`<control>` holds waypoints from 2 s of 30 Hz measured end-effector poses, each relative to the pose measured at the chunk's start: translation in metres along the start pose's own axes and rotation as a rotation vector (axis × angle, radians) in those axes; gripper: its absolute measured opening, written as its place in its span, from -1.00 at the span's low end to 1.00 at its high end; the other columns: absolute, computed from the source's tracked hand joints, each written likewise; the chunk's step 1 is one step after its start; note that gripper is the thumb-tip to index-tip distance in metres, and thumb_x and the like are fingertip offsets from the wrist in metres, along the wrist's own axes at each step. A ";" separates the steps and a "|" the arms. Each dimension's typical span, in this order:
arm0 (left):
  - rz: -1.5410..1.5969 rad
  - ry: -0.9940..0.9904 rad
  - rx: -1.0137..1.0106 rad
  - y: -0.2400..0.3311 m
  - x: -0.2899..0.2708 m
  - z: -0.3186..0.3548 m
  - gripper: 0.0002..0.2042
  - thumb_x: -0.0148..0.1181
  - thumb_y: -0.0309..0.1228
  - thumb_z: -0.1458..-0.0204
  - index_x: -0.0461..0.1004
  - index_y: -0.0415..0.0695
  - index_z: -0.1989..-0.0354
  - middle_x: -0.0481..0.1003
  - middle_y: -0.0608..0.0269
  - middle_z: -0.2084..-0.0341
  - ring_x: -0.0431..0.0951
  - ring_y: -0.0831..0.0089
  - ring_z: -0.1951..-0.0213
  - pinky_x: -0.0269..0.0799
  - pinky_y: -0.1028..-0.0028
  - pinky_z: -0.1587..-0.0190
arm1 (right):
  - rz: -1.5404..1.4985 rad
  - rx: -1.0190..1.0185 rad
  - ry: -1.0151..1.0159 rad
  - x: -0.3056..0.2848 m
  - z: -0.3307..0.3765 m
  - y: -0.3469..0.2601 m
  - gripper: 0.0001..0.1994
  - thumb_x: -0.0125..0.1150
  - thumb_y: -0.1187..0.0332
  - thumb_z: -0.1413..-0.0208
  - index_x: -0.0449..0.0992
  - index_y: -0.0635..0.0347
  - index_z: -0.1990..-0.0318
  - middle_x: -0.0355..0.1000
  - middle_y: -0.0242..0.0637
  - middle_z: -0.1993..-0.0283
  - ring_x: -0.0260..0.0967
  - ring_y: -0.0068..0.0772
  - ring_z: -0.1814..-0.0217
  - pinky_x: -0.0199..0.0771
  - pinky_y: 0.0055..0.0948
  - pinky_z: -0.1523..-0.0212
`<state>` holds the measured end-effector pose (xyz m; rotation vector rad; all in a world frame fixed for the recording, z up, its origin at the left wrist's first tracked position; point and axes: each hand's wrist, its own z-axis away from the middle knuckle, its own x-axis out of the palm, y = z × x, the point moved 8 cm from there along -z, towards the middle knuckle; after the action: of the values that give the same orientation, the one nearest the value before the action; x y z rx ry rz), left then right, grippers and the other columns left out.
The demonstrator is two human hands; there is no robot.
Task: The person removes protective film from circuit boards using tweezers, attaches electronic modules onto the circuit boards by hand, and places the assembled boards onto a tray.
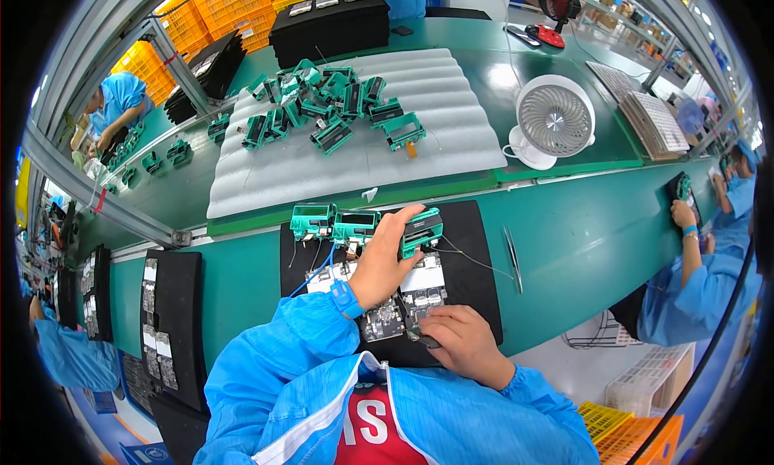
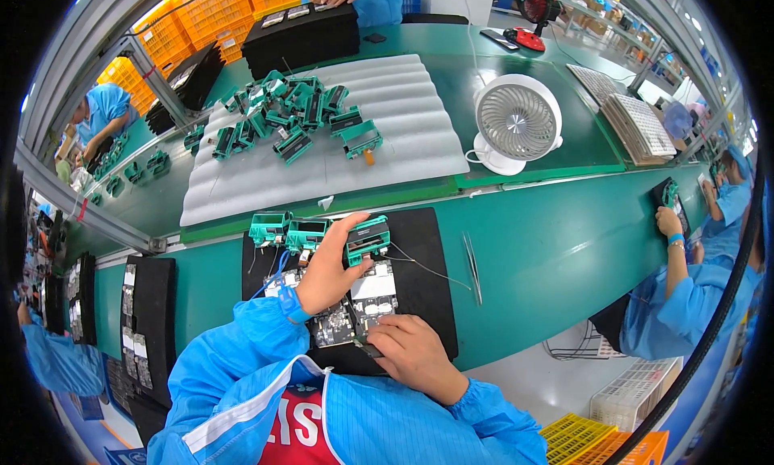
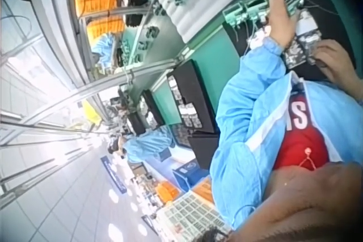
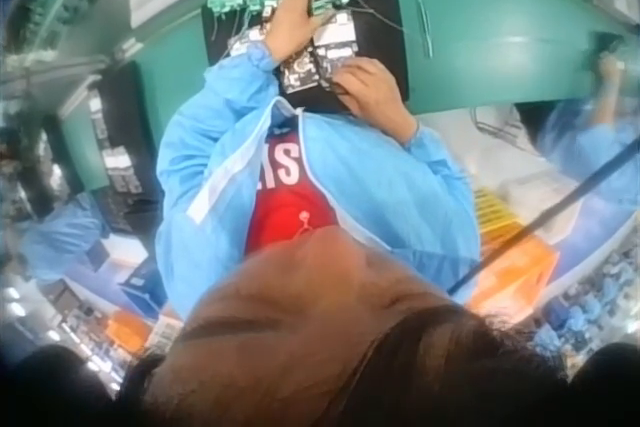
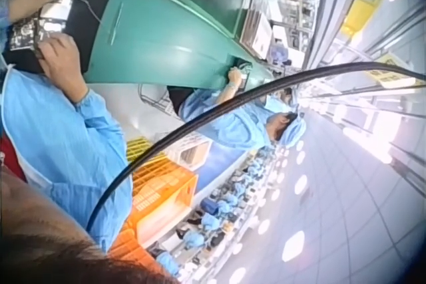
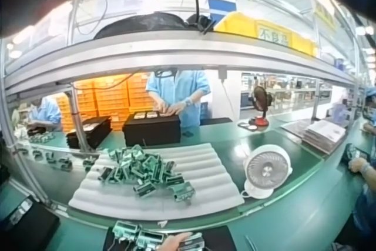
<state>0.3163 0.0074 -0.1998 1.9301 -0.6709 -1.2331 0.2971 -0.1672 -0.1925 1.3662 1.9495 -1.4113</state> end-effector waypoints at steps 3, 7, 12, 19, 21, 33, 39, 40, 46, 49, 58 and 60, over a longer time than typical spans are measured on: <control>-0.035 -0.040 -0.007 -0.001 0.005 0.000 -0.24 0.36 -0.63 0.05 0.15 -0.09 -0.37 0.34 -0.04 -0.10 0.39 -0.01 -0.16 0.31 0.24 -0.22 | -0.005 0.008 -0.006 0.000 0.000 0.002 -0.67 0.46 0.43 0.21 0.55 0.11 0.20 0.59 -0.32 0.09 0.50 -0.19 -0.08 0.50 -0.21 -0.03; -0.051 -0.044 -0.012 -0.002 0.009 0.002 -0.16 0.35 -0.64 0.04 0.06 -0.06 -0.44 0.33 -0.06 -0.02 0.40 -0.04 -0.09 0.33 0.21 -0.17 | -0.159 0.037 0.020 -0.008 -0.003 0.014 -0.67 0.44 0.47 0.10 0.53 0.16 0.12 0.56 -0.24 0.07 0.52 -0.12 0.01 0.52 -0.24 0.02; -0.042 -0.029 0.032 0.001 0.005 0.002 -0.09 0.29 -0.66 0.00 -0.04 0.16 -0.50 0.30 -0.01 0.05 0.48 -0.13 0.08 0.45 0.09 0.07 | -0.252 0.296 0.181 -0.056 -0.036 0.048 -0.84 0.32 0.53 -0.08 0.56 0.24 0.16 0.56 -0.14 0.24 0.55 -0.10 0.22 0.53 -0.29 0.25; -0.010 -0.065 0.085 -0.002 0.004 0.001 -0.14 0.09 -0.78 0.02 0.02 0.16 -0.48 0.32 -0.03 0.06 0.49 -0.16 0.09 0.45 0.09 0.08 | 0.129 -0.006 -0.052 -0.022 -0.079 0.051 -0.80 0.39 0.44 0.04 0.55 0.18 0.24 0.51 -0.20 0.34 0.51 -0.14 0.28 0.51 -0.22 0.27; -0.003 -0.070 0.069 -0.002 0.003 0.001 -0.14 0.08 -0.78 0.02 0.03 0.16 -0.48 0.32 -0.03 0.07 0.49 -0.16 0.09 0.45 0.09 0.08 | 0.266 -0.064 -0.085 -0.014 -0.082 0.049 -0.83 0.35 0.45 0.07 0.52 0.15 0.29 0.48 -0.27 0.38 0.50 -0.19 0.30 0.50 -0.21 0.31; 0.032 -0.159 -0.067 -0.007 0.009 -0.002 -0.17 0.07 -0.82 0.04 0.07 0.07 -0.46 0.31 -0.06 0.03 0.49 -0.12 0.04 0.46 0.15 0.00 | 0.371 -0.032 -0.179 -0.005 -0.091 0.048 -0.87 0.20 0.48 0.05 0.40 0.15 0.33 0.41 -0.31 0.40 0.46 -0.21 0.34 0.46 -0.26 0.39; 0.012 -0.072 0.083 -0.002 0.008 0.004 -0.20 0.13 -0.71 -0.01 0.09 0.18 -0.45 0.31 -0.04 0.04 0.51 -0.16 0.12 0.48 0.07 0.09 | 0.298 -0.050 -0.091 -0.017 -0.084 0.045 -0.83 0.32 0.47 0.08 0.51 0.16 0.29 0.48 -0.28 0.37 0.48 -0.13 0.32 0.46 -0.20 0.38; 0.011 -0.057 0.119 0.000 0.008 0.005 -0.22 0.14 -0.68 -0.02 0.10 0.18 -0.44 0.31 -0.05 0.04 0.51 -0.17 0.10 0.48 0.07 0.07 | 0.305 -0.085 -0.098 -0.020 -0.083 0.038 -0.83 0.32 0.47 0.08 0.51 0.16 0.29 0.48 -0.28 0.37 0.48 -0.13 0.32 0.46 -0.20 0.38; -0.150 0.064 0.179 0.009 0.017 -0.003 -0.09 0.39 -0.26 -0.02 -0.07 -0.08 -0.50 0.28 -0.21 -0.24 0.26 -0.13 -0.27 0.20 0.05 -0.30 | 0.185 0.133 0.056 -0.062 -0.056 0.028 -0.85 0.41 0.50 0.05 0.56 0.19 0.31 0.52 -0.16 0.36 0.49 -0.01 0.33 0.44 -0.18 0.35; -0.158 0.112 0.200 0.020 0.000 -0.003 -0.12 0.37 -0.24 -0.04 -0.04 -0.08 -0.50 0.26 -0.27 -0.25 0.25 -0.16 -0.28 0.21 0.07 -0.31 | 0.319 0.123 0.056 -0.065 -0.049 0.022 -0.84 0.43 0.47 0.09 0.57 0.15 0.33 0.52 -0.21 0.38 0.49 -0.10 0.36 0.45 -0.22 0.37; -0.380 -0.142 0.079 -0.049 -0.100 -0.002 -0.40 0.14 -0.25 -0.08 0.29 -0.13 -0.34 0.45 -0.05 -0.13 0.36 0.02 -0.23 0.09 0.12 -0.36 | 0.205 -0.004 0.074 -0.055 -0.045 -0.006 -0.80 0.45 0.50 0.15 0.58 0.15 0.32 0.56 -0.26 0.38 0.51 -0.17 0.36 0.48 -0.27 0.38; -0.473 -0.244 0.149 -0.058 -0.095 0.002 -0.36 0.18 -0.23 -0.03 0.29 -0.11 -0.34 0.43 -0.06 -0.14 0.33 0.04 -0.26 0.03 0.09 -0.39 | 0.192 -0.031 0.050 -0.048 -0.053 -0.016 -0.79 0.46 0.49 0.17 0.58 0.15 0.32 0.57 -0.28 0.36 0.52 -0.18 0.35 0.49 -0.28 0.37</control>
<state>0.2790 0.1121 -0.1973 2.1580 -0.4451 -1.7743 0.3176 -0.1448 -0.1257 1.5423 1.8076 -1.2640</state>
